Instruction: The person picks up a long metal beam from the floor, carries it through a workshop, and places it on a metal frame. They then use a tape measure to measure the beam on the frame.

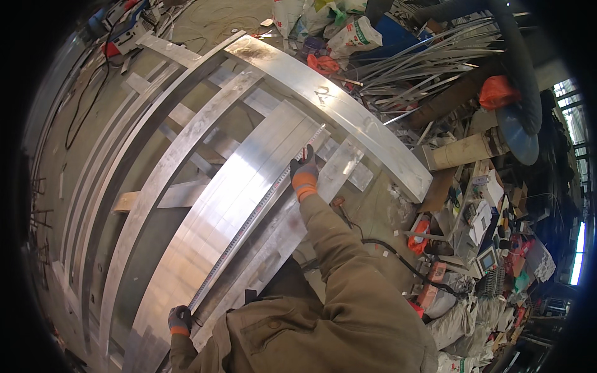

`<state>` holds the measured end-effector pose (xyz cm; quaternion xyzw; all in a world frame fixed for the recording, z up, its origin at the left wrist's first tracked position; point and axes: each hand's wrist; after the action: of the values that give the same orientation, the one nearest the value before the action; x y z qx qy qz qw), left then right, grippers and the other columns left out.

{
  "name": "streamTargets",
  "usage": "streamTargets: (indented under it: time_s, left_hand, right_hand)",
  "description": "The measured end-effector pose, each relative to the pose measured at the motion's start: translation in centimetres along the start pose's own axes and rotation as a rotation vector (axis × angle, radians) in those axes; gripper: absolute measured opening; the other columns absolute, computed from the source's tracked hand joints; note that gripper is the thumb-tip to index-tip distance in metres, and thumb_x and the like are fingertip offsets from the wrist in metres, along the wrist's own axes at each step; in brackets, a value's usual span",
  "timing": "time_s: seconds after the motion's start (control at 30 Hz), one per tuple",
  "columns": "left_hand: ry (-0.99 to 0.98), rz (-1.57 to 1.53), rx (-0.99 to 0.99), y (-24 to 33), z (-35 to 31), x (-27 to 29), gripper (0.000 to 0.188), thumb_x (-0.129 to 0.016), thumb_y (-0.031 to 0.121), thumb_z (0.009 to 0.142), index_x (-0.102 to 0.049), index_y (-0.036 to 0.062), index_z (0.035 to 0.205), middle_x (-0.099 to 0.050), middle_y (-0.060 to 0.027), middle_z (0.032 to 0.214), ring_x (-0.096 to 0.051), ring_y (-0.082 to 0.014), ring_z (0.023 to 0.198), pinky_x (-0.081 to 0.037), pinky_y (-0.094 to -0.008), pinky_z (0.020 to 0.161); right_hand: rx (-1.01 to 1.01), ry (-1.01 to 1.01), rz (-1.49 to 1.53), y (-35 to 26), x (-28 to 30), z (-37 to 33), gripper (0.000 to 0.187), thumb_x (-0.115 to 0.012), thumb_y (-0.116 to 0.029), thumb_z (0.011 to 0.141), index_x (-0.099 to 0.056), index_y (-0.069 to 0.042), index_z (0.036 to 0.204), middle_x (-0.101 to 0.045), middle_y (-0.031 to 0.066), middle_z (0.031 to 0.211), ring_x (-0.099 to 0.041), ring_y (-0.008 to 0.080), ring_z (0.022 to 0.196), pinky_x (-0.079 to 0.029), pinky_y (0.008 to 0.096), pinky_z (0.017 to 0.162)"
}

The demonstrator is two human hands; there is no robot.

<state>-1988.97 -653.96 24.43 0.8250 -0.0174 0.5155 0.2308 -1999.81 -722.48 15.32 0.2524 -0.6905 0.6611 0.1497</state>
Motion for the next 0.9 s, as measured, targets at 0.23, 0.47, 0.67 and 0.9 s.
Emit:
streamTargets:
  time_s: [0.23,0.47,0.67,0.9]
  left_hand:
    - [0.065,-0.014,0.033,-0.2,1.9,-0.6,0.007,-0.073,0.013,0.088,-0.079,0.0098,0.089,-0.072,-0.0178,0.096,-0.069,-0.0391,0.095,-0.056,-0.047,0.086]
    - [0.108,-0.059,0.003,0.2,2.9,-1.8,0.006,-0.074,0.009,0.088,-0.079,0.0078,0.09,-0.071,-0.0179,0.096,-0.069,-0.0383,0.093,-0.056,-0.0461,0.084]
    - [0.135,-0.056,0.023,0.0,3.1,-2.2,0.005,-0.075,0.008,0.088,-0.079,0.0073,0.09,-0.071,-0.017,0.098,-0.069,-0.0376,0.093,-0.056,-0.0452,0.083]
    - [0.167,-0.058,0.021,0.0,3.1,-2.3,0.004,-0.075,0.008,0.09,-0.079,0.0075,0.092,-0.071,-0.0163,0.099,-0.067,-0.0374,0.098,-0.054,-0.0457,0.088]
  right_hand:
    - [-0.116,-0.022,-0.003,-1.4,-1.7,-0.7,0.058,-0.079,-0.027,0.085,-0.067,-0.014,0.141,-0.077,0.0123,0.102,-0.074,0.0306,0.095,-0.058,0.0425,0.089]
    - [-0.06,-0.028,-0.095,-0.6,-2.4,0.6,0.051,-0.075,-0.021,0.088,-0.065,-0.01,0.137,-0.077,0.0173,0.102,-0.075,0.0332,0.095,-0.057,0.0418,0.088]
    - [-0.101,-0.099,-0.08,-0.3,-2.7,1.1,0.057,-0.081,-0.032,0.086,-0.066,-0.015,0.138,-0.075,0.0121,0.1,-0.073,0.0319,0.094,-0.057,0.0431,0.089]
    - [-0.128,-0.076,-0.186,-1.9,-2.3,0.8,0.053,-0.083,-0.027,0.086,-0.067,-0.012,0.135,-0.078,0.0158,0.107,-0.075,0.0348,0.099,-0.057,0.0425,0.09]
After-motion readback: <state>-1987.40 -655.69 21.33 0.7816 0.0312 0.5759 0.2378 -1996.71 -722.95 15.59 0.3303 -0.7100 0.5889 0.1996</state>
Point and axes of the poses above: each hand's wrist, its own z-axis towards the middle knuckle, its own x-axis out of the back of the hand, y = z × x
